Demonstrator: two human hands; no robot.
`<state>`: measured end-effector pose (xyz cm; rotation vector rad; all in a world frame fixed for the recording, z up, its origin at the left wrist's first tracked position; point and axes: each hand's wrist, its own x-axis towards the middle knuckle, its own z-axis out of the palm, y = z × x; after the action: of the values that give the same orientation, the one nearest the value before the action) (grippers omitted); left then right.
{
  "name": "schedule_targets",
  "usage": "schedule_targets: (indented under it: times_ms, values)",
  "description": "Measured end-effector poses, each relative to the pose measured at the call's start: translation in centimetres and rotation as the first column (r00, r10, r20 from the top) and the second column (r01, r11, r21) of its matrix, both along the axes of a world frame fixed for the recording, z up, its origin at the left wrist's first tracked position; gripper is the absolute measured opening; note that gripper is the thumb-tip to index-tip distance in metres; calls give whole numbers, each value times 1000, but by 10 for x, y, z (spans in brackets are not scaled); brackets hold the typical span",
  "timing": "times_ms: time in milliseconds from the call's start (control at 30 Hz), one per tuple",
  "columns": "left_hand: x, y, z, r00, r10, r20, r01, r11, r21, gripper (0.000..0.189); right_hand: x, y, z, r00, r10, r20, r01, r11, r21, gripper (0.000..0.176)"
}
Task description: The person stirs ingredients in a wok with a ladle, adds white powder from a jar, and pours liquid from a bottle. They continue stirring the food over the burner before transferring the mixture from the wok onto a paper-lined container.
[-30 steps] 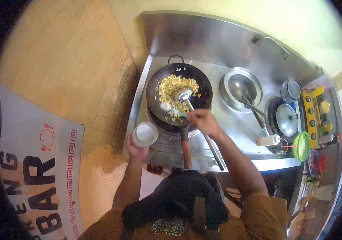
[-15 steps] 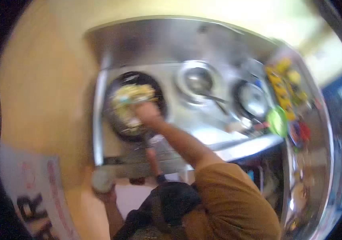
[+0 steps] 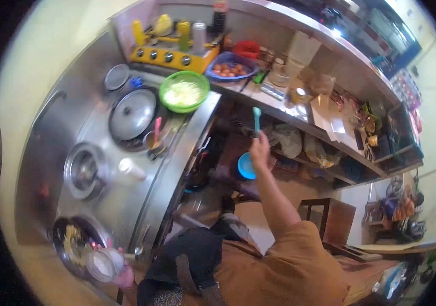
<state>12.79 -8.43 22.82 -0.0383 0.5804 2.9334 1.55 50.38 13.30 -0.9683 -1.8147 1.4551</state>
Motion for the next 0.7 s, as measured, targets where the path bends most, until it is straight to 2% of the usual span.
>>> schedule_targets:
  times_ms: [33, 67, 167, 200, 267, 333, 367, 467, 567, 667, 700]
  values:
    - [-16, 35, -2, 998, -56, 19, 56, 998, -10, 66, 6, 59, -13, 993, -116, 32, 115, 992, 53, 41]
    - [-32, 70, -7, 994, -107, 36, 108, 994, -18, 66, 3, 117, -53, 985, -163, 63, 147, 967, 207, 42]
    - [-74, 173, -20, 960, -248, 131, 242, 969, 55, 65, -25, 205, -56, 925, -272, 264, 201, 943, 267, 43]
    - [-85, 204, -22, 939, -300, 167, 289, 953, 86, 65, -41, 238, -74, 942, -262, 211, 209, 947, 245, 42]
    - [-108, 263, -21, 875, -445, 189, 420, 893, 159, 64, -76, 286, -92, 855, -386, 346, 263, 898, 352, 38]
    - [-123, 308, -21, 817, -539, 206, 505, 840, 198, 63, -92, 309, -76, 765, -366, 531, 178, 911, 372, 34]
    - [-129, 326, -22, 781, -581, 228, 523, 809, 270, 62, -95, 317, -64, 708, -351, 613, 132, 918, 373, 32]
    - [-139, 369, -22, 721, -637, 275, 576, 770, 273, 62, -68, 347, -50, 747, -457, 482, 78, 781, 620, 26]
    - [-150, 397, -41, 660, -703, 264, 641, 711, 290, 60, -27, 383, -96, 779, -553, 296, 30, 505, 863, 21]
    - [-166, 430, -46, 589, -746, 311, 665, 666, 338, 61, -7, 396, -89, 738, -422, 526, -158, 650, 743, 17]
    - [-172, 440, -60, 578, -751, 319, 687, 659, 307, 61, -8, 393, -81, 760, -425, 492, -171, 599, 783, 10]
